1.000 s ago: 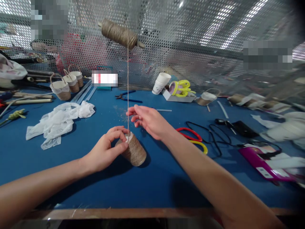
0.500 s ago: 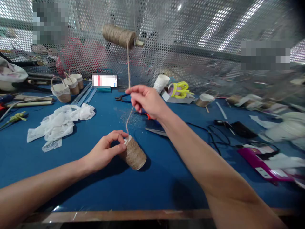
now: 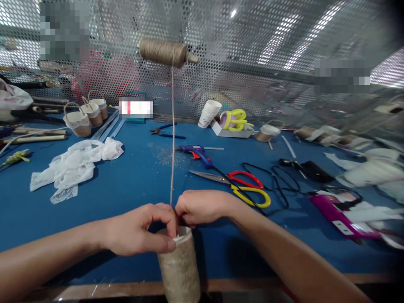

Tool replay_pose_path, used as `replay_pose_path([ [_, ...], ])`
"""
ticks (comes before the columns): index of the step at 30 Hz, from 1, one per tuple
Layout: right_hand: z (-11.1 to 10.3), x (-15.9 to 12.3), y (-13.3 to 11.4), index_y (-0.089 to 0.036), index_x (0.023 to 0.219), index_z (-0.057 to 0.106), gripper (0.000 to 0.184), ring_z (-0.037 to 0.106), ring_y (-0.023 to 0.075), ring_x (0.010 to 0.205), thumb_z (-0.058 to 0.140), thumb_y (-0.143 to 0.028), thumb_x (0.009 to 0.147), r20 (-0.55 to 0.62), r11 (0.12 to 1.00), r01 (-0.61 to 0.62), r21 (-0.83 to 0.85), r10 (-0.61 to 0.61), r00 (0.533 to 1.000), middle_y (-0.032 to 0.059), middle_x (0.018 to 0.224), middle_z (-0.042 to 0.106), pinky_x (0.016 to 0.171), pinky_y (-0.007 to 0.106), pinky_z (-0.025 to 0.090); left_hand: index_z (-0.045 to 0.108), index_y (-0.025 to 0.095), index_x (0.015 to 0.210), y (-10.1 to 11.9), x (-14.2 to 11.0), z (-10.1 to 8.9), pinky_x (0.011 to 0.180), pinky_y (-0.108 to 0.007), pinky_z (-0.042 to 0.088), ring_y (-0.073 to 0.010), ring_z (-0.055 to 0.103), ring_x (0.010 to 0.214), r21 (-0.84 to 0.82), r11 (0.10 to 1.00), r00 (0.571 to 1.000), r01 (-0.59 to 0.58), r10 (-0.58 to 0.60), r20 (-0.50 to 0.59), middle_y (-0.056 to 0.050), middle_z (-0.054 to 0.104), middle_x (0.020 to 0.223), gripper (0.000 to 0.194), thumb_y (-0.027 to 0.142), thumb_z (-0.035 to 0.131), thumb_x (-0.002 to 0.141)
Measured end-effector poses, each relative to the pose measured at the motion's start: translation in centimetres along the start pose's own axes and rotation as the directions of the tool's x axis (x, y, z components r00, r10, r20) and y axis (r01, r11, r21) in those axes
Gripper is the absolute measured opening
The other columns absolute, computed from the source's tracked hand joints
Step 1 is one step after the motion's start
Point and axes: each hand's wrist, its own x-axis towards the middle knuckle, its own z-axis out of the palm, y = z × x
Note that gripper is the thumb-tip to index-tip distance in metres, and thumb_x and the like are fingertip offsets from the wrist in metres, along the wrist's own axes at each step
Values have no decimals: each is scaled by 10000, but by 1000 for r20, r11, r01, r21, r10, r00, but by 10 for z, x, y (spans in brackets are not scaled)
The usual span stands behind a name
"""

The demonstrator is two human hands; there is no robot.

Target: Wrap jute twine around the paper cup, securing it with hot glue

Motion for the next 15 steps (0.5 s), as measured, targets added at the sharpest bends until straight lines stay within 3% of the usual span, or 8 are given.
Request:
replay_pose_path([
  [2,-6,7,-3,-154,723,701,305,471,67,433,459,19,655,-12,1000,-7,20,8,1000,-56,461,517,433,161,356,503,161,681,-1,-1,-2,808,-320,383,-163,472,826,-13,1000,1000,0,0,2,-18,506,818,79,199,550,733],
  [4,-15,18,-4,-124,1067,623,391,513,75,491,406,-29,756,-187,995,-38,88,54,981,-22,593,594,471,168,403,501,158,680,-3,0,-5,762,-298,384,-157,464,800,-67,998,1000,-7,5,-23,-15,498,784,101,218,551,744],
  [5,-20,23,-4,-116,1207,521,436,530,78,516,380,-60,798,-306,990,-49,132,88,948,1,681,627,487,175,426,500,155,678,-5,1,-7,734,-286,382,-152,460,781,-109,994,999,-10,5,-45,-13,494,770,119,233,552,750],
  [7,-33,30,-2,-152,1320,387,473,561,75,553,377,-125,849,-531,981,-103,167,178,829,41,883,653,510,184,460,503,147,669,-10,3,-10,698,-272,369,-140,450,744,-184,983,993,-15,-6,-116,-11,492,760,163,273,566,752],
  [10,-51,30,14,-212,1307,405,431,616,100,712,403,-196,875,-722,943,-303,137,305,621,73,1160,572,610,210,495,494,144,651,-17,7,-13,645,-252,351,-119,436,681,-290,957,962,0,-79,-261,1,494,732,219,319,600,730],
  [13,-63,18,47,-78,1234,462,376,569,230,979,398,-206,886,-779,843,-500,198,445,442,191,1206,512,797,339,466,489,142,644,-21,10,-15,656,-249,351,-114,440,680,-284,959,921,-21,-92,-378,1,510,729,229,323,604,726],
  [15,-63,9,71,-44,1032,590,257,556,288,991,525,-183,826,-729,756,-604,251,558,396,214,1074,574,824,402,446,493,141,657,-23,11,-17,671,-254,361,-118,454,696,-247,968,908,-40,-69,-414,-6,524,748,223,324,595,732],
])
